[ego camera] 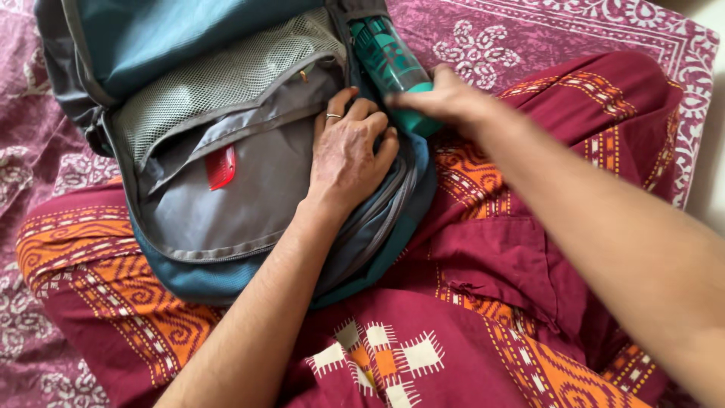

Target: The person packs a backpack with daily essentials, including a charger, cable, wallet, sunglasses, watch, comb, and water bottle. They then unpack the items and repack them in a different order before closing the bag.

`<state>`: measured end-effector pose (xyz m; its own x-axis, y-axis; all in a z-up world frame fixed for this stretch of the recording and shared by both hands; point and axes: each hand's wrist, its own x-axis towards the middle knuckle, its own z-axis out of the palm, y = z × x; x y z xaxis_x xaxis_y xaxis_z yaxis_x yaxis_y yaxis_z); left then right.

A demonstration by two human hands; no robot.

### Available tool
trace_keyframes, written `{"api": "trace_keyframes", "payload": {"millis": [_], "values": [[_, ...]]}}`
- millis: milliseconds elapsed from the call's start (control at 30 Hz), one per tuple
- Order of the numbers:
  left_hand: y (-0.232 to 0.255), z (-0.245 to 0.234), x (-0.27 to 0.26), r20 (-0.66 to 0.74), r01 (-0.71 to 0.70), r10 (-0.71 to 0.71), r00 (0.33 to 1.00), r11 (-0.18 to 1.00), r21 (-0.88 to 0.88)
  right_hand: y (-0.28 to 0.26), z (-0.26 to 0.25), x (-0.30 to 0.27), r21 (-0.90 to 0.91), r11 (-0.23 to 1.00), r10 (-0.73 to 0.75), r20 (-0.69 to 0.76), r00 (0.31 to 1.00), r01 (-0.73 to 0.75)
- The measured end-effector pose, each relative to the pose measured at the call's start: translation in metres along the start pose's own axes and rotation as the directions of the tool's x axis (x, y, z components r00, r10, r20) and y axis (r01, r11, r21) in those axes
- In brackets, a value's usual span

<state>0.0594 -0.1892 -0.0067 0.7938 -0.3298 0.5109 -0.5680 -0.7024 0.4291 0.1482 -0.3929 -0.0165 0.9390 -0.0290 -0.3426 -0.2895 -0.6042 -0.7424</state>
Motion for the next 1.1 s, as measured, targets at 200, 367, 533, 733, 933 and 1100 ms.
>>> {"api": "trace_keyframes", "payload": {"millis": [200, 367, 533, 733, 933, 1100], "values": [[0.001, -0.002, -0.001, -0.034, -0.025, 0.026, 0.999, 1.0, 0.008, 0.011, -0.032, -0.058, 0.434, 0.901, -0.171, 0.392, 0.904, -0.017], [0.002, -0.001, 0.002, 0.023, -0.005, 0.005, 1.0, 1.0, 0.029, 0.032, -0.008, -0.053, 0.439, 0.853, -0.356, 0.092, 0.93, 0.283], [0.0, -0.001, -0.003, -0.009, -0.003, 0.003, 1.0, 1.0, 0.016, 0.042, 0.011, -0.038, 0.198, 0.839, -0.492, -0.118, 0.862, 0.506], [0.0, 0.0, 0.0, 0.009, 0.001, -0.001, 1.0, 1.0, 0.005, 0.043, 0.025, -0.004, -0.007, 0.882, -0.459, -0.239, 0.856, 0.471], [-0.001, 0.001, -0.001, -0.035, -0.01, 0.01, 0.999, 1.0, 0.002, 0.04, 0.032, 0.02, -0.128, 0.939, -0.343, -0.265, 0.901, 0.32], [-0.002, 0.002, -0.001, -0.04, -0.016, 0.016, 0.999, 1.0, 0.013, 0.043, 0.034, 0.024, -0.12, 0.94, -0.34, -0.267, 0.902, 0.319]]}}
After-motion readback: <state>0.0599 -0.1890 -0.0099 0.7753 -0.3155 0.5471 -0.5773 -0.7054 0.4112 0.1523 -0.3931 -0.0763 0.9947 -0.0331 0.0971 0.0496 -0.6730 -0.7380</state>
